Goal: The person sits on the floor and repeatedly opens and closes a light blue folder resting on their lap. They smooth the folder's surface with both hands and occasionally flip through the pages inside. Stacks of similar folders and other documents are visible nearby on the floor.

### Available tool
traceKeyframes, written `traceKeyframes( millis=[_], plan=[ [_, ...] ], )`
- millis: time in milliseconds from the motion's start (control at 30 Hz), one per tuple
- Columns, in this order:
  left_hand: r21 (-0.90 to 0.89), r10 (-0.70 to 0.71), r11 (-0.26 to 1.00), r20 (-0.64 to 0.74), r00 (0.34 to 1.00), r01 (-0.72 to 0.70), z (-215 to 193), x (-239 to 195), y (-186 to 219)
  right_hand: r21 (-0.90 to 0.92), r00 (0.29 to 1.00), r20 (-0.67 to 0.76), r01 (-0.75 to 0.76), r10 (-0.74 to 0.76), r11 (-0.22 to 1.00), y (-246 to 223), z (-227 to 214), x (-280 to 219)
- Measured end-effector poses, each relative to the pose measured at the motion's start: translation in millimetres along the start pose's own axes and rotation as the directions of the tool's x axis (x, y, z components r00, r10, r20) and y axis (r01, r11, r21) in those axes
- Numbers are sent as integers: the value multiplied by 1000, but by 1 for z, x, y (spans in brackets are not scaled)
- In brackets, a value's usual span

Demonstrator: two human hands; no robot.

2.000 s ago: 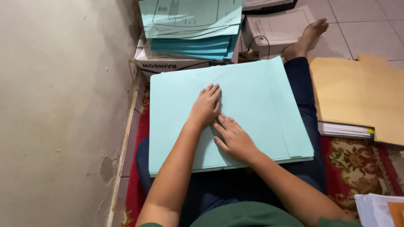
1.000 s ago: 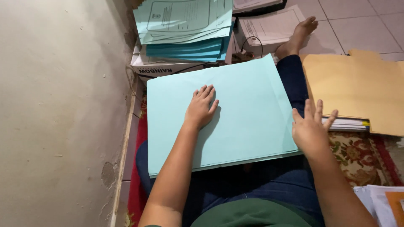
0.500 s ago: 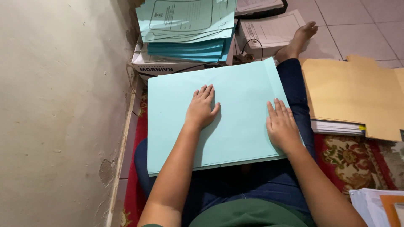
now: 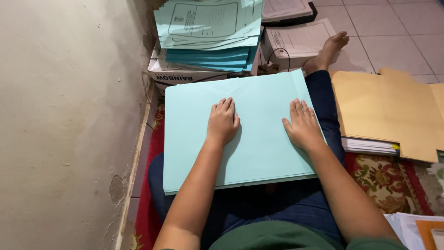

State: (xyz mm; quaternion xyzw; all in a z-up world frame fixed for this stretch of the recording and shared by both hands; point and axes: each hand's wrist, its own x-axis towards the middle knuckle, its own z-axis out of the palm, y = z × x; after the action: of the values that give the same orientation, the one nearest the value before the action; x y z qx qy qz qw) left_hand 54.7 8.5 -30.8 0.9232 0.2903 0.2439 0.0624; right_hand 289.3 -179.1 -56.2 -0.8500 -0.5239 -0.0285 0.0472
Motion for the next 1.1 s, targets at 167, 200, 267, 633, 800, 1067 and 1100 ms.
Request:
traceKeyframes(
  millis=[167, 200, 267, 633, 800, 1067, 1100],
  plan=[
    [-20, 6, 1000, -18, 1000, -6, -4, 2, -1, -9, 999, -34, 29, -30, 1000, 1, 3, -19],
    [-23, 8, 1000, -22, 1000, -8, -4, -3, 0, 8, 999, -15, 34, -34, 999, 3, 6, -24],
    [-17, 14, 1000, -28, 1000, -14, 0, -4, -1, -8, 999, -11, 33, -33, 999, 0, 0, -17],
    [-62, -4, 998, -79, 997, -1, 9, -1, -8, 45, 998, 46, -41, 39, 998, 16, 6, 114],
    [-64, -11, 998, -71, 997, 6, 9, 1, -8, 51, 995, 94, -38, 33, 998, 14, -1, 103],
    [-71, -16, 997, -67, 998, 12, 7, 0, -9, 19, 999, 13, 30, -30, 999, 11, -4, 10],
    [-68, -20, 998, -67, 998, 15, 7, 0, -9, 1, 998, -35, 48, -48, 999, 9, -5, 1]
  ],
)
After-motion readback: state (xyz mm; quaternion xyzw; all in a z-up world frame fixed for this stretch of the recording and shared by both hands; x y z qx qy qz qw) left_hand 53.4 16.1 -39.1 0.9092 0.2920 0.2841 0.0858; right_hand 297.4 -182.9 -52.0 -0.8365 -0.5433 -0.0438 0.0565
